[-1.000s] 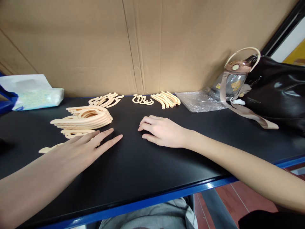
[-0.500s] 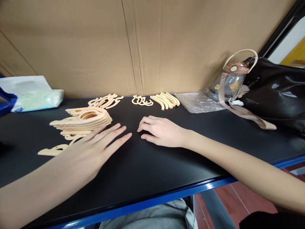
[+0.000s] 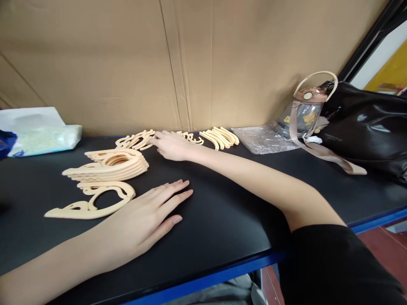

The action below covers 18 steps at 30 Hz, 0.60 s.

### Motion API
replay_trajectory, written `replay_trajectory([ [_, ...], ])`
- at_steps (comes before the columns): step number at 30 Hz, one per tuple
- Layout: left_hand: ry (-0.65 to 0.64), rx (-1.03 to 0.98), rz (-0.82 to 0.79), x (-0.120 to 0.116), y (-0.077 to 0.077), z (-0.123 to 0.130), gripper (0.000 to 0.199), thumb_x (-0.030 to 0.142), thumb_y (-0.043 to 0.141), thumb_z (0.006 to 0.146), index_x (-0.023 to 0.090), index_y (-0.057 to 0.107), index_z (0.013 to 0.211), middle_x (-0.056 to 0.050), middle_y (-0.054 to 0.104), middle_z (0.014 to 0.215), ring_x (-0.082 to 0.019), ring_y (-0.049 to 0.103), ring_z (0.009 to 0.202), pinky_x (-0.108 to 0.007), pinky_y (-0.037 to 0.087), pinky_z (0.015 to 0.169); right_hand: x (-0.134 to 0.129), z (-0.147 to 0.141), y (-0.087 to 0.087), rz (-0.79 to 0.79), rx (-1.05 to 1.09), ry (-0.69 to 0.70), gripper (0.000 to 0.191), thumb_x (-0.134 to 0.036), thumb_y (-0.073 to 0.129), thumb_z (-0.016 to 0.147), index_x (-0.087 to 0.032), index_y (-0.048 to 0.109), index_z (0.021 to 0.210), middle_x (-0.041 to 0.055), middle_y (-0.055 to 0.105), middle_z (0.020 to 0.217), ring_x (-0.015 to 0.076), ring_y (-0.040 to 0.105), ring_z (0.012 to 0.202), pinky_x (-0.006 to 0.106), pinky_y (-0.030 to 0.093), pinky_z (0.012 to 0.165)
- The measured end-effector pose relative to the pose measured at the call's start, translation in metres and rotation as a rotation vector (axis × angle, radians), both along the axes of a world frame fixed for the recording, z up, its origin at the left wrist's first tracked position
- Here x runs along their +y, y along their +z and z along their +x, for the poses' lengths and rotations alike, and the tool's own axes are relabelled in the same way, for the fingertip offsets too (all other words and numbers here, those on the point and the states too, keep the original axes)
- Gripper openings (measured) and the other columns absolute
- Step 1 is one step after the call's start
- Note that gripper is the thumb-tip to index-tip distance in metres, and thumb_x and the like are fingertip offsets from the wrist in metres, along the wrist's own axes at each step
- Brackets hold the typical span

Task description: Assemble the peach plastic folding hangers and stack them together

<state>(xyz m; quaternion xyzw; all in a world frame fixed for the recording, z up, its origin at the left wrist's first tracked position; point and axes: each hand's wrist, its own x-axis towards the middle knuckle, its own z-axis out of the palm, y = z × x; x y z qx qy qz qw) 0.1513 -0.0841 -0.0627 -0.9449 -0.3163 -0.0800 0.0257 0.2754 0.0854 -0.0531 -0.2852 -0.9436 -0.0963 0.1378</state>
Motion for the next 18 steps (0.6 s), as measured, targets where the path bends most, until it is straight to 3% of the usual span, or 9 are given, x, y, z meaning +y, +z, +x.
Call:
replay_trajectory([
  [5, 0.006, 0.015, -0.028, -0.001, 0.005, 0.003, 0.043, 0.026, 0.039, 0.099, 0.011, 0.046, 0.139, -0.015, 0.046, 0.145, -0.031, 0.045, 0.133, -0.049, 0.043, 0.106, 0.026, -0.035, 0.000, 0.008, -0.017, 0.034, 0.041, -0.012, 0.042, 0.097, -0.016, 0.046, 0.137, 0.0128, 0.049, 0.139, 0.0264, 0.050, 0.121, 0.040, 0.041, 0.098],
  [8, 0.010, 0.030, -0.038, -0.001, 0.007, 0.003, 0.044, 0.027, 0.039, 0.098, 0.011, 0.046, 0.139, -0.016, 0.046, 0.145, -0.031, 0.044, 0.133, -0.049, 0.043, 0.107, 0.030, -0.042, 0.001, -0.004, -0.073, 0.024, 0.036, -0.014, 0.037, 0.099, -0.017, 0.052, 0.132, 0.0131, 0.055, 0.132, 0.0260, 0.054, 0.116, 0.039, 0.044, 0.092],
  [18, 0.001, -0.012, -0.020, -0.001, 0.001, 0.003, 0.043, 0.026, 0.040, 0.098, 0.012, 0.046, 0.138, -0.015, 0.047, 0.145, -0.030, 0.044, 0.134, -0.047, 0.041, 0.108, 0.017, -0.016, 0.003, 0.088, -0.137, 0.033, 0.030, -0.003, 0.041, 0.093, -0.015, 0.058, 0.115, 0.0117, 0.058, 0.122, 0.0234, 0.058, 0.103, 0.034, 0.045, 0.083],
])
